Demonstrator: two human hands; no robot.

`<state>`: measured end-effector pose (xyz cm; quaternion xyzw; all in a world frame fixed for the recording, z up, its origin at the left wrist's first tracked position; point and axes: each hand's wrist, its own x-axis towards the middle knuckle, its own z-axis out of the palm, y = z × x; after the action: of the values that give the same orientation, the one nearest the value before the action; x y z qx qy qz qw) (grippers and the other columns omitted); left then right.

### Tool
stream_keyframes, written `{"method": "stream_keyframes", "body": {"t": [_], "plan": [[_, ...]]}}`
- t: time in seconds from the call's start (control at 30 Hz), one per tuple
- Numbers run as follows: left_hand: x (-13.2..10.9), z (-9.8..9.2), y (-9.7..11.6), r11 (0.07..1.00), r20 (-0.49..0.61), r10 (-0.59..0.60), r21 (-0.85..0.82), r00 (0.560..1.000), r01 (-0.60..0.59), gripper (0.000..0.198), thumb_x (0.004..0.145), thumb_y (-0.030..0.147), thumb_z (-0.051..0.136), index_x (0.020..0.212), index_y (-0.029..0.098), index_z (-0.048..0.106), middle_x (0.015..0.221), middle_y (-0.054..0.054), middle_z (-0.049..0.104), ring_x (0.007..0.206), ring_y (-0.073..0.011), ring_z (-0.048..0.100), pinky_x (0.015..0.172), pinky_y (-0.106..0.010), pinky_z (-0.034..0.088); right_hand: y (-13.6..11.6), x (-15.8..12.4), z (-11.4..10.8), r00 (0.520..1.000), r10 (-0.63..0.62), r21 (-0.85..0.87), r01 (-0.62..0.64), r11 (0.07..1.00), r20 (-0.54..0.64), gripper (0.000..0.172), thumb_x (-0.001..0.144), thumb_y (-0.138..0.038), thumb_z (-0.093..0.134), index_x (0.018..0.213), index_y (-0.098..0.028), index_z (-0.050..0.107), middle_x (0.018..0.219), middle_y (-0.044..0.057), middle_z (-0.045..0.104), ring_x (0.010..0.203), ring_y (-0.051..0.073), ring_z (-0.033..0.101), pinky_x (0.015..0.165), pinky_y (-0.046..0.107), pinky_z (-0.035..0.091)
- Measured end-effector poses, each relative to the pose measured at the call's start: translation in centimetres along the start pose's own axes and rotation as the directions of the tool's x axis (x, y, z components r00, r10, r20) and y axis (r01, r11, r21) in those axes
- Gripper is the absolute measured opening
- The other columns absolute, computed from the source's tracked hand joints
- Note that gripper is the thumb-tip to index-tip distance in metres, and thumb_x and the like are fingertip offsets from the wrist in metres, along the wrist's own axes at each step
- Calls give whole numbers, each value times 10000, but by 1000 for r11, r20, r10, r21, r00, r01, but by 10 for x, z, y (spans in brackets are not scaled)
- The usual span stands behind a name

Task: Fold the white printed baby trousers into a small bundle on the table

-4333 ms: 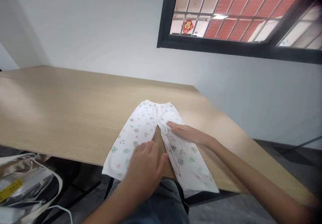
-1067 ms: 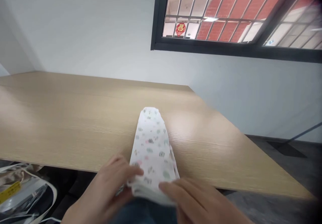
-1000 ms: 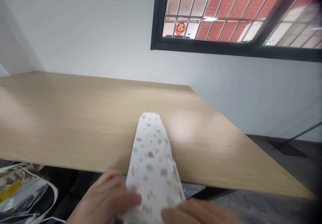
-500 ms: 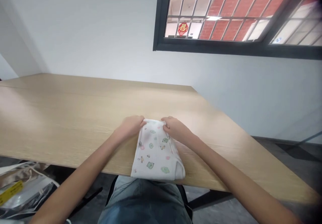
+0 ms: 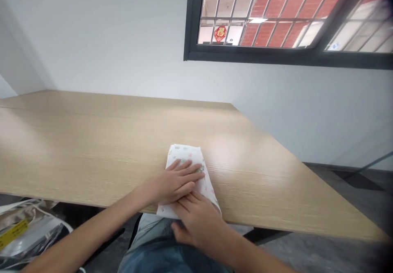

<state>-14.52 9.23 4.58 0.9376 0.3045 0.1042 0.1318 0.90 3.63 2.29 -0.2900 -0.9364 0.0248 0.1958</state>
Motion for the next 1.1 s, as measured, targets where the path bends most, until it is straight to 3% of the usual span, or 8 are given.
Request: {"method": "stream_keyframes", "body": {"t": [0.13, 0.27, 0.43, 0.57, 0.7, 0.83, 1.0, 1.1], "plan": [[43, 1, -24, 987, 32, -80, 140, 996, 74, 426, 964, 344, 269, 1388, 304, 284, 1477, 33, 244, 1372, -238, 146, 1085, -531, 100, -15, -10, 7, 998, 18, -29, -16, 999, 57, 651, 827, -428, 536, 1318, -17, 421, 1362, 181, 407, 1272, 285, 349, 1068, 409, 299], [75, 1, -35, 975, -52, -159, 148, 986, 165, 432, 967, 399, 195, 1363, 304, 339, 1450, -3, 322, 1315, -262, 288, 1035, -544, 218, -21, -24, 13, 997, -65, -115, 69, 991, 33, 777, 823, -577, 492, 1321, 13, 407, 1364, 195, 380, 1267, 314, 352, 1032, 434, 361], [83, 4, -29, 952, -141, -232, 169, 962, 255, 432, 961, 268, 200, 1375, 258, 327, 1453, -19, 315, 1323, -269, 272, 1038, -548, 221, -25, -35, 25, 986, -148, -223, 126, 967, -82, 560, 868, -448, 507, 1232, -23, 517, 1299, 186, 468, 1199, 307, 448, 959, 410, 447], [54, 0, -13, 951, -159, -212, 194, 964, 241, 482, 935, 211, 261, 1416, 207, 227, 1503, -16, 153, 1384, -245, 66, 1090, -539, 74, -20, -31, -4, 997, -55, -47, 52, 998, -56, 353, 911, -351, 483, 1159, -119, 578, 1229, 105, 566, 1148, 221, 512, 988, 339, 424], [3, -10, 2, 982, -80, -177, 54, 981, 182, 460, 957, 269, 217, 1414, 224, 238, 1481, 4, 232, 1363, -146, 188, 1122, -391, 143, 15, -25, -39, 990, 47, 12, -46, 999, -131, 306, 914, -292, 479, 1187, -180, 558, 1179, 77, 604, 1135, 234, 516, 983, 412, 411], [-43, -12, 1, 969, 2, -236, -72, 972, 236, 471, 956, 436, 236, 1396, 278, 286, 1464, 26, 277, 1353, -145, 226, 1122, -371, 175, 54, -25, -43, 978, 123, 34, -119, 992, -168, 323, 836, -235, 524, 1148, -172, 585, 1113, 86, 631, 1076, 258, 542, 914, 430, 455], [-75, 6, -3, 988, 35, -147, -35, 988, 148, 1011, 645, 652, 639, 1436, 274, 134, 1492, -49, 183, 1365, -286, 167, 1112, -514, 88, 54, -37, -41, 969, 142, 74, -160, 984, 200, 835, 622, -459, 758, 1332, -164, 433, 1367, 100, 427, 1274, 335, 317, 1012, 489, 355], [-84, 18, 5, 995, -71, -97, -1, 993, 98, 795, 770, 419, 639, 1419, 299, 197, 1454, -32, 310, 1336, -255, 269, 1101, -492, 183, 38, -52, -41, 958, 163, 62, -183, 981, 236, 908, 600, -372, 796, 1373, -166, 367, 1424, 96, 338, 1316, 321, 240, 1043, 470, 327]]}}
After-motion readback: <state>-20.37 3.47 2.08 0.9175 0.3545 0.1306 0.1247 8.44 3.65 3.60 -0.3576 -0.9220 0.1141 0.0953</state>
